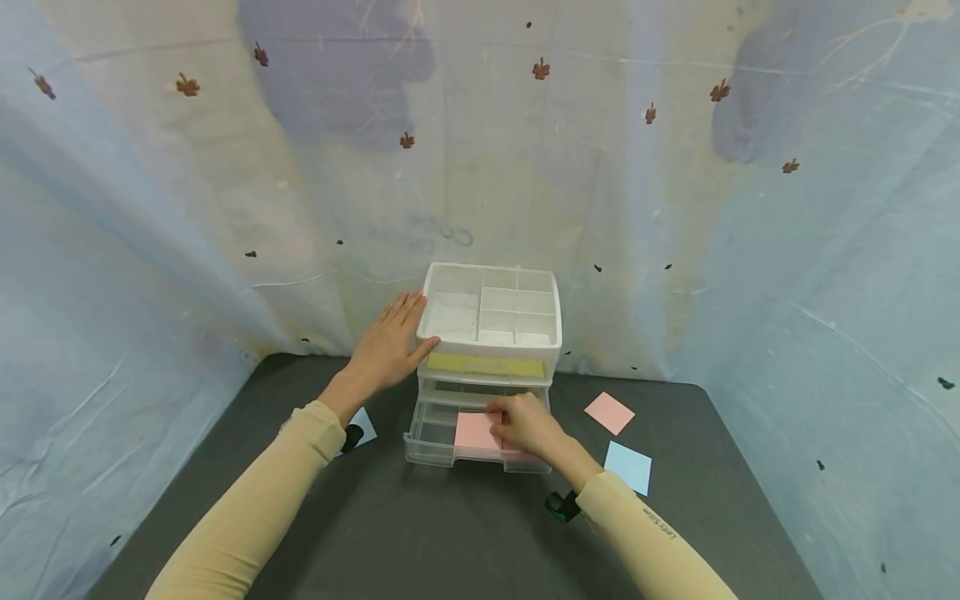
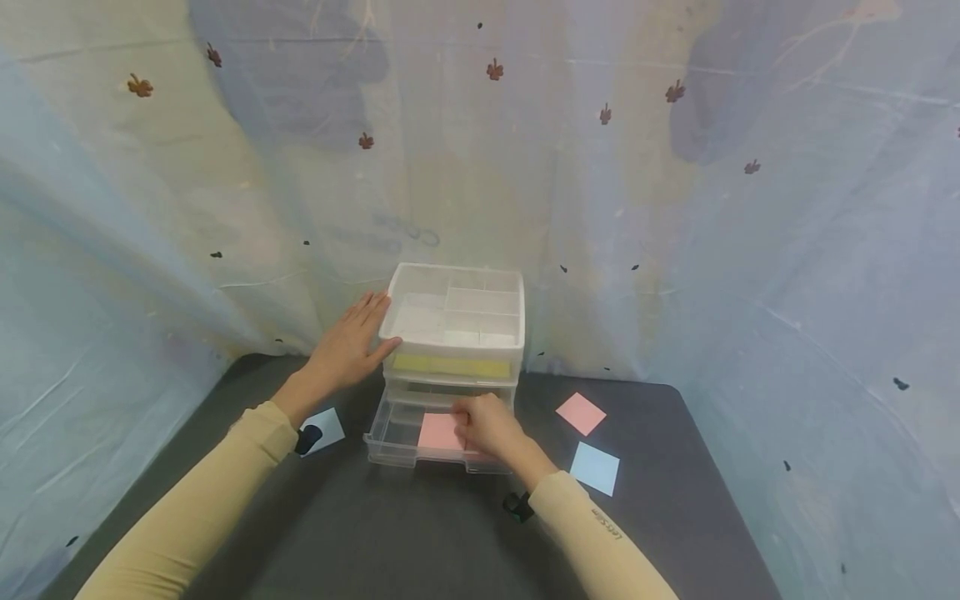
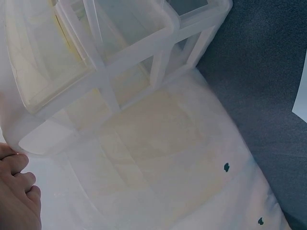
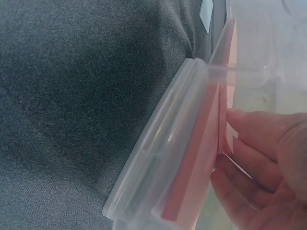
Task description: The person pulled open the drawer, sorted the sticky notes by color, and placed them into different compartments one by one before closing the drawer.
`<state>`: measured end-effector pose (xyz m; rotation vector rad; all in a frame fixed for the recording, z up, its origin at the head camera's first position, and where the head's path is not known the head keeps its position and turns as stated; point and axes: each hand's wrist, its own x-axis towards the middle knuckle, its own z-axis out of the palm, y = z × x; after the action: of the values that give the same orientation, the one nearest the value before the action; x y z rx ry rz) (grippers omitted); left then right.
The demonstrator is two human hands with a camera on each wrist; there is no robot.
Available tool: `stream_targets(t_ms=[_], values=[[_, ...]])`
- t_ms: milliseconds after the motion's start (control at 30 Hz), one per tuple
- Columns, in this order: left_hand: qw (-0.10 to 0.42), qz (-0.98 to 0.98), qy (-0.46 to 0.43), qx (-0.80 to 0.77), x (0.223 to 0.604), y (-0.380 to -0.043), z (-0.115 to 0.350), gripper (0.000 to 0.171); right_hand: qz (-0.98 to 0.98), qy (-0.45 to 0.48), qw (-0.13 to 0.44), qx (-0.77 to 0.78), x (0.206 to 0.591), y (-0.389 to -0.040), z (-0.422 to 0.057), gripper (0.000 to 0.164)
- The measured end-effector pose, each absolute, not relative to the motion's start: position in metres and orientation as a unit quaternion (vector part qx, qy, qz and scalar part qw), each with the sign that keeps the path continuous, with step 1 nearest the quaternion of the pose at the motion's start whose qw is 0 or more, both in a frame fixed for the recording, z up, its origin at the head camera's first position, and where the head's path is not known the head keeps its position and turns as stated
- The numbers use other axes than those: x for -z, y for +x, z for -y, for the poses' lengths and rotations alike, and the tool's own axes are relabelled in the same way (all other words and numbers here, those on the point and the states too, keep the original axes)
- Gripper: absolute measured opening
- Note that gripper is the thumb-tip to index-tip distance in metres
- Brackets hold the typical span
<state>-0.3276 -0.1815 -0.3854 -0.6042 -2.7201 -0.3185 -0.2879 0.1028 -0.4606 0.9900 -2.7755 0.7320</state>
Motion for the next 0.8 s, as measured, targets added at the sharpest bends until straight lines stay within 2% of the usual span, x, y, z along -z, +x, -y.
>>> stream_targets(t_ms=[267,567,800], values=[[0.159,0.958,-0.213,0.109,0.384,-0.327,0.181,0.083,0.910,0.326,0.088,-0.240,0.457,-0.283,-0.104,0.024],[0.162,0.957,-0.214,0.109,0.384,-0.327,0.182,0.082,0.905,0.312,0.098,-0.273,0.453,-0.273,-0.108,0.028],[0.158,0.957,-0.214,0.115,0.384,-0.327,0.182,0.082,0.891,0.304,0.143,-0.306,0.451,-0.264,-0.114,0.031]])
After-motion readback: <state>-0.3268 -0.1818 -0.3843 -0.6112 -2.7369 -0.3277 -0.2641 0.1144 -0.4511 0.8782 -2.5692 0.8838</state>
